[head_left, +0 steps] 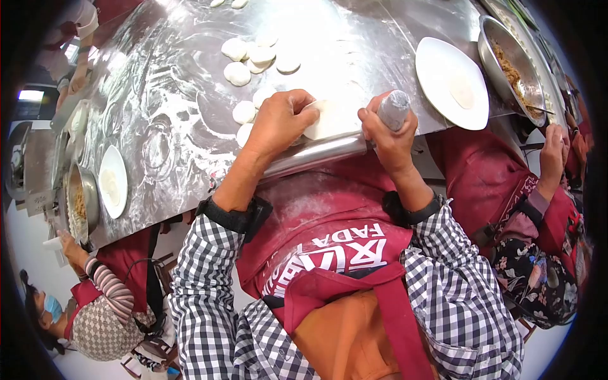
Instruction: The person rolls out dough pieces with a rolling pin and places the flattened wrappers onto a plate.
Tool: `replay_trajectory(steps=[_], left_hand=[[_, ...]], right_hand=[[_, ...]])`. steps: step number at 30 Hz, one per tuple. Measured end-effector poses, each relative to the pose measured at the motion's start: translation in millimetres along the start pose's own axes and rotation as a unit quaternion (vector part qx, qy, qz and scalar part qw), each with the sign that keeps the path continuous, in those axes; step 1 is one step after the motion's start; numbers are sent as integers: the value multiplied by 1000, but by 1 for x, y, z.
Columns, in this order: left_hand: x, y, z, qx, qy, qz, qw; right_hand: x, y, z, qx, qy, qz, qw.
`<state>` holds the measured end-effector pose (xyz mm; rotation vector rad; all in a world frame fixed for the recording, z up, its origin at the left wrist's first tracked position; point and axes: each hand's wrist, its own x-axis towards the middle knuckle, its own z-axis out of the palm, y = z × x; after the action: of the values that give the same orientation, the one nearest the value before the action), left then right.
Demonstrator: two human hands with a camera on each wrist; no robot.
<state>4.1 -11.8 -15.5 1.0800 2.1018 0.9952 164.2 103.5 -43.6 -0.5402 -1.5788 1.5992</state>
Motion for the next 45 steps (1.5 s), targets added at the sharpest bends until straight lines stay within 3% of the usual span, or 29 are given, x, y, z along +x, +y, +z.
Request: replay_trajectory(steps=[4, 10, 25, 34, 45], left_hand=[[-1, 2, 1, -65, -10, -15, 998], [-1, -4, 0, -46, 32, 6, 998], [-2, -4, 3, -61, 15, 5, 998], [-3, -1, 3, -52, 18, 5, 998], [-4, -9, -8, -89, 7, -67, 994]], right_hand=[[12, 1, 3, -21, -16, 6, 1000], [19, 6, 6, -39, -9, -20, 999], [14, 0, 5, 54, -31, 7, 998], [15, -3, 5, 31, -25, 21, 999], [0, -47, -15, 8, -176, 12, 984]])
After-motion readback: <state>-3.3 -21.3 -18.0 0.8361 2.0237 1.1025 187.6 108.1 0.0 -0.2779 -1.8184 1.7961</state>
